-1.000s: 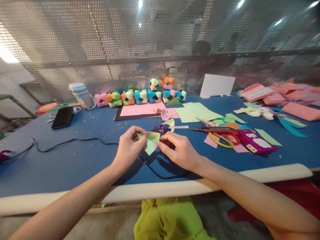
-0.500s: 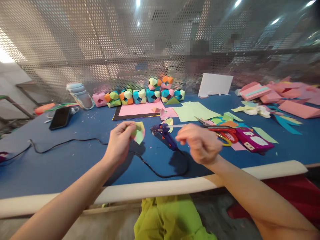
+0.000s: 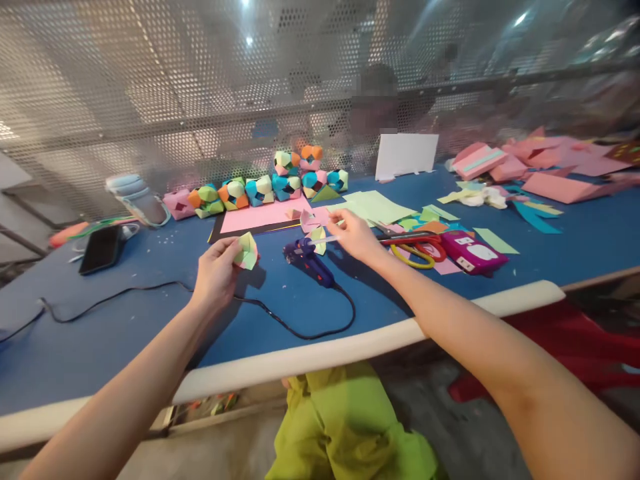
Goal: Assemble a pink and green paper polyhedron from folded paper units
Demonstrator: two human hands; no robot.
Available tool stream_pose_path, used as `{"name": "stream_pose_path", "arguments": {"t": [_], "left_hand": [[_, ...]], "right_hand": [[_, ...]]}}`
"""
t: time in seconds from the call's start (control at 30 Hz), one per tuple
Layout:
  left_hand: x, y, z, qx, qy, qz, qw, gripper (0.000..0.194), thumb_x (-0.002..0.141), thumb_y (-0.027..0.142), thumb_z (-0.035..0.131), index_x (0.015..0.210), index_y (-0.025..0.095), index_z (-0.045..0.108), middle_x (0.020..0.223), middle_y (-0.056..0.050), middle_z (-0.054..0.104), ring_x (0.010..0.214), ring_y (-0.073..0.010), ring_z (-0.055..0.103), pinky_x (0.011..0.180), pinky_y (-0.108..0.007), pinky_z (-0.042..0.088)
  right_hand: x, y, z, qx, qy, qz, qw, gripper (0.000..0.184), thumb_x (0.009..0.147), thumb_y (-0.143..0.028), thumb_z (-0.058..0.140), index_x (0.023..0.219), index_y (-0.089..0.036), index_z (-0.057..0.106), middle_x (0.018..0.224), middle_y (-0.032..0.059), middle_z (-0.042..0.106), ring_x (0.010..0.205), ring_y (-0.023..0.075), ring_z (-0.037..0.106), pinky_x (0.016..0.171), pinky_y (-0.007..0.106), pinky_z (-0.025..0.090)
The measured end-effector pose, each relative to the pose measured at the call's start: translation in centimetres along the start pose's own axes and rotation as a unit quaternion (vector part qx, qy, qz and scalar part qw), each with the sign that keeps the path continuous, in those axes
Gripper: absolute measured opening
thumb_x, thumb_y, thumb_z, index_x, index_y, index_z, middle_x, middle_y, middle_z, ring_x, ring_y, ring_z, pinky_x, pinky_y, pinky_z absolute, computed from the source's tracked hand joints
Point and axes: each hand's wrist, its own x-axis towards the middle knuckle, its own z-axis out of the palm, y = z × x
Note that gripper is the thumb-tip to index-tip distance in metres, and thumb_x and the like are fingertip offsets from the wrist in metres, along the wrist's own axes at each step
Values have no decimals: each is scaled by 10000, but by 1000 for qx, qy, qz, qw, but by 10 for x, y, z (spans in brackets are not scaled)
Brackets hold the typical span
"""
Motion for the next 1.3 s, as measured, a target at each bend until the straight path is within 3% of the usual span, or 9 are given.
{"name": "stream_pose_path", "arguments": {"t": [0.13, 0.27, 0.33, 0.43, 0.6, 0.83, 1.03, 1.17, 1.3], "left_hand": [[9, -4, -3, 18, 14, 11, 1000, 216, 586, 200, 676, 787, 126, 650, 658, -20, 664, 577, -159, 646, 565, -268, 511], [21, -6, -11, 25, 30, 39, 998, 181, 609, 168, 640, 785, 128, 633, 646, -25, 649, 565, -160, 634, 563, -282, 514], [28, -5, -17, 29, 38, 52, 998, 161, 616, 158, 623, 775, 131, 623, 632, -27, 636, 564, -163, 628, 576, -296, 521], [34, -4, -22, 35, 38, 72, 996, 165, 609, 137, 589, 773, 134, 614, 631, -31, 624, 576, -173, 627, 612, -325, 536], [32, -4, -22, 64, 41, 86, 993, 184, 629, 183, 547, 801, 140, 596, 666, -27, 616, 598, -156, 614, 648, -339, 549], [25, -13, -26, 233, -35, -25, 972, 89, 637, 175, 577, 711, 141, 612, 579, -30, 591, 520, -162, 569, 540, -336, 522], [25, -14, -34, 345, -101, 13, 933, 126, 690, 155, 547, 759, 162, 653, 538, 3, 577, 461, -151, 528, 536, -307, 486], [14, -5, -63, 412, -131, 78, 899, 153, 705, 194, 564, 786, 193, 694, 731, -14, 688, 640, -165, 597, 667, -274, 482], [9, 6, -117, 476, -98, 113, 867, 184, 714, 234, 542, 800, 217, 703, 776, -18, 706, 720, -187, 601, 741, -277, 453]], "right_hand": [[-2, 3, 12, -51, -61, 27, 996, 228, 849, -282, 524, 974, -121, 628, 1001, 114, 676, 873, 208, 606, 768, 310, 446], [-2, -4, -9, -52, -113, 39, 991, 253, 869, -290, 484, 794, -125, 661, 818, 82, 685, 740, 192, 606, 710, 298, 435], [-4, -11, -23, -48, -200, 51, 977, 276, 868, -310, 488, 783, -123, 674, 799, 70, 688, 651, 162, 592, 672, 286, 436], [-12, -27, -34, -45, -313, 0, 949, 271, 823, -403, 600, 892, -161, 700, 912, 60, 706, 727, 168, 622, 712, 281, 451], [-27, -46, -13, -97, -290, -47, 951, 228, 804, -361, 656, 699, -161, 622, 732, 55, 675, 661, 176, 586, 640, 276, 430], [-24, -48, 19, -81, -266, -28, 960, 203, 778, -297, 619, 641, -148, 603, 601, 2, 602, 575, 137, 540, 552, 247, 377], [-12, -72, 43, -32, -284, -23, 958, 174, 755, -293, 605, 663, -150, 641, 608, -13, 624, 563, 121, 541, 510, 231, 365], [2, -97, 68, 1, -284, -39, 958, 138, 750, -211, 595, 633, -146, 631, 632, 12, 651, 604, 127, 578, 538, 225, 406], [18, -116, 101, 24, -291, -44, 955, 183, 766, -211, 585, 605, -140, 636, 613, 36, 661, 588, 142, 594, 560, 240, 446]]}}
